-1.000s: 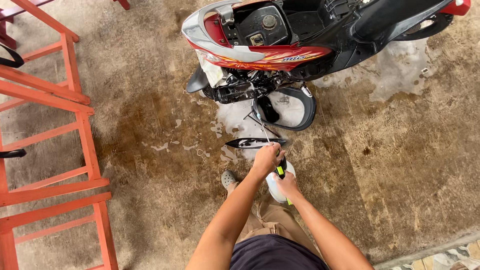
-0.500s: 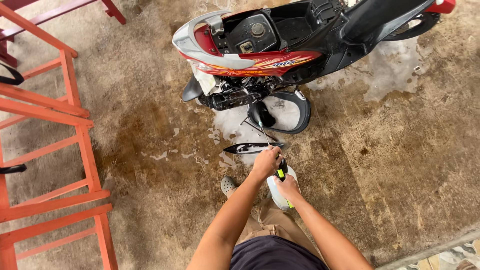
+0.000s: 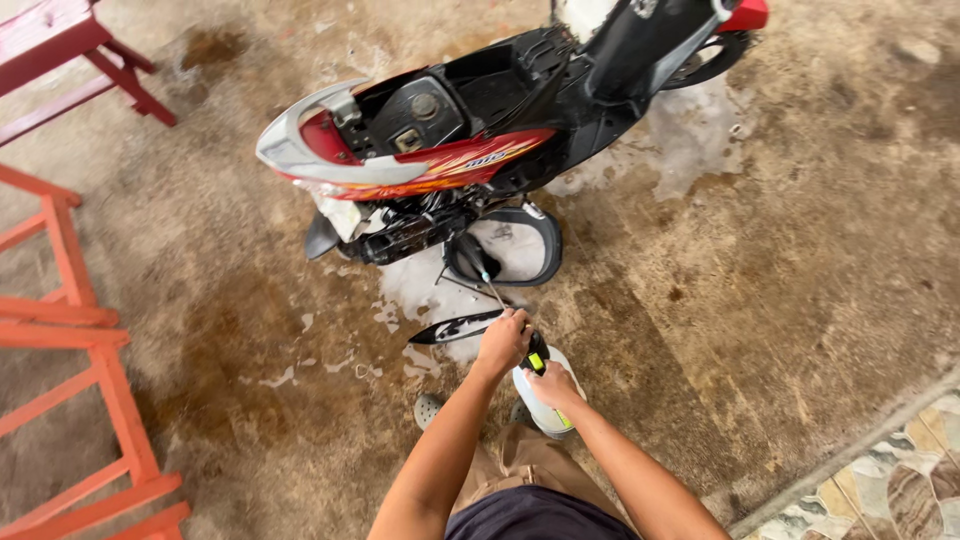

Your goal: The person scrubs the rear wheel, tire, and exhaust pipe of a red motorcycle using a soapy cloth. They then use a pressure sprayer to rinse the soapy water off the vehicle and the surrounding floor area.

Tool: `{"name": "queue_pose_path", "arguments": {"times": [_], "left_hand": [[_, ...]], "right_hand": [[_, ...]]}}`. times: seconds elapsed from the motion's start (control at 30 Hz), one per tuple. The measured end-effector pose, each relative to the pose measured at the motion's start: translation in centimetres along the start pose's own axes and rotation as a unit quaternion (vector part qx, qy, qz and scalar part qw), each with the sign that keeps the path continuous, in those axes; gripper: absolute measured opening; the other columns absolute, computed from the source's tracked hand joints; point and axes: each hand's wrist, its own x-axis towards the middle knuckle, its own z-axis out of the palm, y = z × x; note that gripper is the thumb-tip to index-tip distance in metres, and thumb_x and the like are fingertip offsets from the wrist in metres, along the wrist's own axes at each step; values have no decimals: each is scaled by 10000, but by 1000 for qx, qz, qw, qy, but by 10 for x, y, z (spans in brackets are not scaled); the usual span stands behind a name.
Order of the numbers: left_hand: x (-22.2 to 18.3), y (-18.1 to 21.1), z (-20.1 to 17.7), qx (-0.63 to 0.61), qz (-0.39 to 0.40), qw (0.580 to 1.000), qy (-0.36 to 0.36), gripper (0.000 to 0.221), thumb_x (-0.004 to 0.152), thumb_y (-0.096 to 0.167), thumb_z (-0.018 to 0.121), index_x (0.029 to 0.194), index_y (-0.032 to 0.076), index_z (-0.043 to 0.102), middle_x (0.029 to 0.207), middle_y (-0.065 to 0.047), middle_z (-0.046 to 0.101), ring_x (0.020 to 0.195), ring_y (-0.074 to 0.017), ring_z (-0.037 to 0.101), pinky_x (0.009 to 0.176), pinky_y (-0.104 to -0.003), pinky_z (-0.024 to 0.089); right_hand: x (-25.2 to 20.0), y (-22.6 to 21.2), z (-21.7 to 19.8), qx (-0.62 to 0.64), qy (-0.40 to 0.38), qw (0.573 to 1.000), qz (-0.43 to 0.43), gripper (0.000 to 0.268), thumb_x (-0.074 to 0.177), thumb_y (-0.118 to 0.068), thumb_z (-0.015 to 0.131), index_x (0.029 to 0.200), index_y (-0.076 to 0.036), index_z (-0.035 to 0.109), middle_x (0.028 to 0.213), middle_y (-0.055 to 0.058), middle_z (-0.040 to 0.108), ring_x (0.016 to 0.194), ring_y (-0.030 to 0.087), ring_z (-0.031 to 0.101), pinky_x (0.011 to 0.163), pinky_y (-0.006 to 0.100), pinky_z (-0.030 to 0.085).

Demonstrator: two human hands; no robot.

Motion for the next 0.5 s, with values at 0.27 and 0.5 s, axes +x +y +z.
{"name": "queue_pose_path", "arguments": {"times": [0.27, 0.5], "left_hand": [[20, -9, -6, -19, 20, 1000, -9, 169, 907, 205, 693, 1022, 87, 660, 993, -195, 662, 901, -420, 661, 788, -506, 532], [45, -22, -23, -79, 49, 996, 3, 109, 970, 198, 641, 1022, 102, 646, 964, -200, 668, 857, -442, 656, 765, -526, 522]], "right_hand": [[23, 0, -4, -3, 23, 1000, -18, 467, 827, -461, 712, 1078, -67, 729, 953, 213, 746, 922, 373, 740, 812, 475, 578], [36, -27, 3, 19, 70, 997, -39, 530, 824, -477, 725, 1116, -35, 700, 993, 238, 748, 957, 402, 738, 810, 487, 579]]}}
